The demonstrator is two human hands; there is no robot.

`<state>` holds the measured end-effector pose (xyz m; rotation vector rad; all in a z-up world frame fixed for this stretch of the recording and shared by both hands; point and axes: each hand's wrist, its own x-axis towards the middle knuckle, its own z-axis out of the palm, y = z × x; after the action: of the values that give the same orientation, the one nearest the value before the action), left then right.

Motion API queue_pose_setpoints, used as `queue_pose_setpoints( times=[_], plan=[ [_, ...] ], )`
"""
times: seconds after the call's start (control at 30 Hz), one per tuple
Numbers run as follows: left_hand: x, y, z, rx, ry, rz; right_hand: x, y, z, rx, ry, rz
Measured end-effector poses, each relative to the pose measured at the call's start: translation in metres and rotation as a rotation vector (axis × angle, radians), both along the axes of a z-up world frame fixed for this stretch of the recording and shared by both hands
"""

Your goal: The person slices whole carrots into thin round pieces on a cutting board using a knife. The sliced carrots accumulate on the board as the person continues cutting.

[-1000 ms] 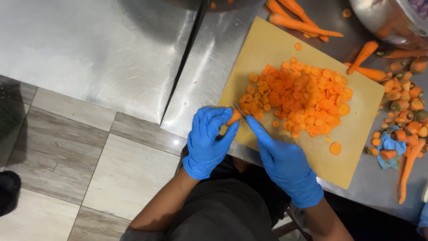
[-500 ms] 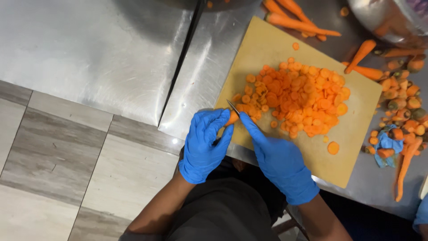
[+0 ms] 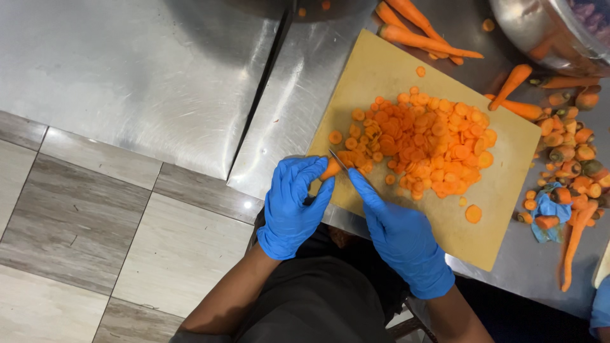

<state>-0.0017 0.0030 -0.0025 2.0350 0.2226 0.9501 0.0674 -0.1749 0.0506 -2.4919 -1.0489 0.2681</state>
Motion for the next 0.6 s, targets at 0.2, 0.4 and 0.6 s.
queue_pose_setpoints(
  times=[0.2,0.4,0.6],
  plan=[
    [0.0,0.001,-0.001,-0.002,0.008,-0.011,0.001,0.002,0.001,-0.017,-0.008,-0.01],
    [0.001,-0.001,-0.002,0.015,0.005,-0.011,0.001,0.012,0.007,-0.217,-0.256,0.057],
    [-0.004,-0.005,-0.007,0.009,-0.006,-0.036,0.0,0.006,0.001,-0.096,-0.174,0.092]
  ],
)
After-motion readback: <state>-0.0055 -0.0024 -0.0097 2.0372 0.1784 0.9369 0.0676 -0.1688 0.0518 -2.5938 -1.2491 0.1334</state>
